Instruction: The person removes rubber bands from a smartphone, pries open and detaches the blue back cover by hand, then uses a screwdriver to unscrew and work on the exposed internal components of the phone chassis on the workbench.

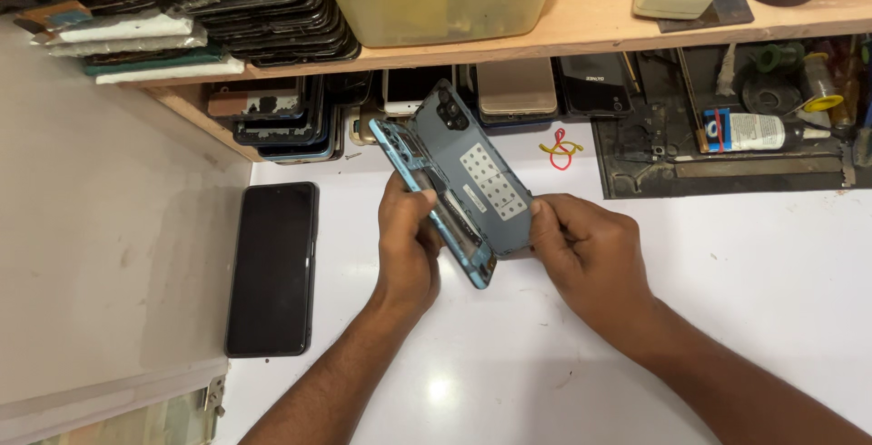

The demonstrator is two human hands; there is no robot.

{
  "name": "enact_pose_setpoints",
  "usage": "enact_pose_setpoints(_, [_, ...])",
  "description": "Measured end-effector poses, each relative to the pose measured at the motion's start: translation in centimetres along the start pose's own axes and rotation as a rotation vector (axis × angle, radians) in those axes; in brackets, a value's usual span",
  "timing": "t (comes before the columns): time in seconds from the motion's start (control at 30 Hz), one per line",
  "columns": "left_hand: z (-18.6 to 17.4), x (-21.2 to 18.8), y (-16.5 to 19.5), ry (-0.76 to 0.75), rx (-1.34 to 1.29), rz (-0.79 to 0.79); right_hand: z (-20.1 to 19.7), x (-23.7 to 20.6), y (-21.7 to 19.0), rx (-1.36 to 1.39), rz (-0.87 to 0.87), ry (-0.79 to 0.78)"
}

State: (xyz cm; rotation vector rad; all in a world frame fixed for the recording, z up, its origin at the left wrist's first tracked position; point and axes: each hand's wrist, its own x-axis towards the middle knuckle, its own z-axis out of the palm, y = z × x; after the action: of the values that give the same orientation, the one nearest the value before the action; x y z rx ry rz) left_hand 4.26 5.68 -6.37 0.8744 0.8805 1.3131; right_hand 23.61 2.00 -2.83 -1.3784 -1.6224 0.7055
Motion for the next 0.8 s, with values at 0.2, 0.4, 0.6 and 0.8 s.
enact_pose_setpoints(0.2, [0.0, 0.1, 0.1, -0.035, -0.160, -0.060, -0.1, 0.4, 0.1, 0.129, 0.086, -0.042])
enact_pose_setpoints(0.4, [0.3, 0.2, 0.2, 0.044, 0.128, -0.101, 0.1, -0.1, 0.2, 0.039, 0.003, -0.022])
enact_pose_setpoints(0.6, [-0.2, 0.0, 0.3, 0.056, -0.342, -0.238, -0.3, 0.8, 1.2, 0.183, 0.175, 0.004])
enact_pose_setpoints(0.8, [-1.0, 0.1, 0.3, 0.042, -0.461, -0.250, -0.8, 1.6, 1.7, 0.291, 0.240, 0.032])
